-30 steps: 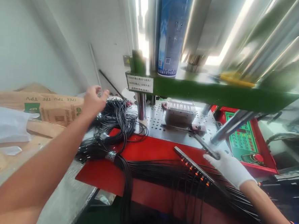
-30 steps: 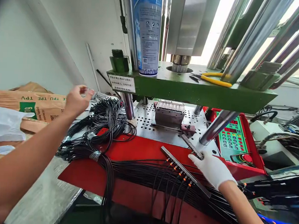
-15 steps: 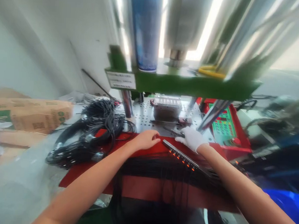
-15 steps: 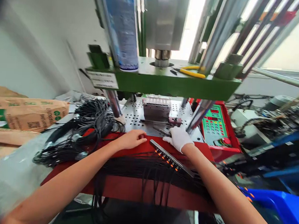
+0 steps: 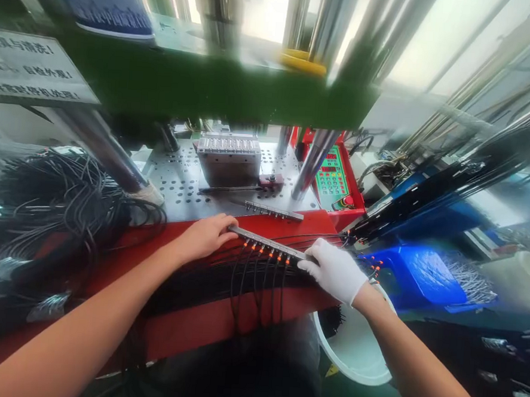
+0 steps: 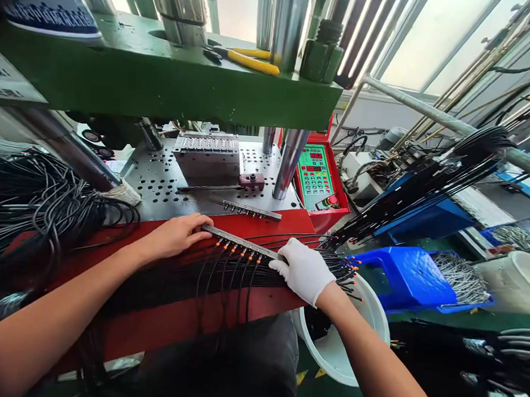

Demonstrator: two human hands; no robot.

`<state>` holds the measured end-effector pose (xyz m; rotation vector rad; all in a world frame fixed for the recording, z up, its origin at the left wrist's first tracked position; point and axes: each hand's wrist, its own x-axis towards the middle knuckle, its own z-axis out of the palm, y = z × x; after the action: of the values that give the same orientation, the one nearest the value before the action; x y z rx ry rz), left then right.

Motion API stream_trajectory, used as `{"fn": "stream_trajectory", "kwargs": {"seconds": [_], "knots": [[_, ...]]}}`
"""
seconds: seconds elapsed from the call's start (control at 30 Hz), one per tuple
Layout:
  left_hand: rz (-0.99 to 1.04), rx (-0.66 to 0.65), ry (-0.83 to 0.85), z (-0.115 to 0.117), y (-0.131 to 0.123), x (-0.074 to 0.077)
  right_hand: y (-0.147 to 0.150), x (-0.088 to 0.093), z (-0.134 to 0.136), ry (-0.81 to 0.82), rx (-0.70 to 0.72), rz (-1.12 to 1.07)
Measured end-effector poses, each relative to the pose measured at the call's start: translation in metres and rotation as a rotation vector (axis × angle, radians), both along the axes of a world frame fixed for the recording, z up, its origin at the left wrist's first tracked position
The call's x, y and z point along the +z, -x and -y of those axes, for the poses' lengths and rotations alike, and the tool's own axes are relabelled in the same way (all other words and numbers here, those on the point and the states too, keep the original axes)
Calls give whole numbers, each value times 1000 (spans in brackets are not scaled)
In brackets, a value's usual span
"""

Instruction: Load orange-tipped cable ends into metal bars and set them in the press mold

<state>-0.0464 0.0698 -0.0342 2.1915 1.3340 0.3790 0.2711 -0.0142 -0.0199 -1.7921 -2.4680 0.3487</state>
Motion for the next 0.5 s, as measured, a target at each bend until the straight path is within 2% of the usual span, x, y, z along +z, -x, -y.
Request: {"fn": "stream_trajectory", "kwargs": {"seconds": [0.07,0.17,0.27,0.37,0.5], "knots": [[138,57,152,6,5,10,3,1,-5,-16,-6,-39],[455,200,389,15,17,29,11,13,-21,20,-34,-198],[746,359,406,9,31,45,27,28,-52,116,-73,-417],[884,524,295,-20,47,54,54,40,-98,210,-108,-651],[909,616,126,-84,68,58,94,54,-169,164,-164,-901]]}}
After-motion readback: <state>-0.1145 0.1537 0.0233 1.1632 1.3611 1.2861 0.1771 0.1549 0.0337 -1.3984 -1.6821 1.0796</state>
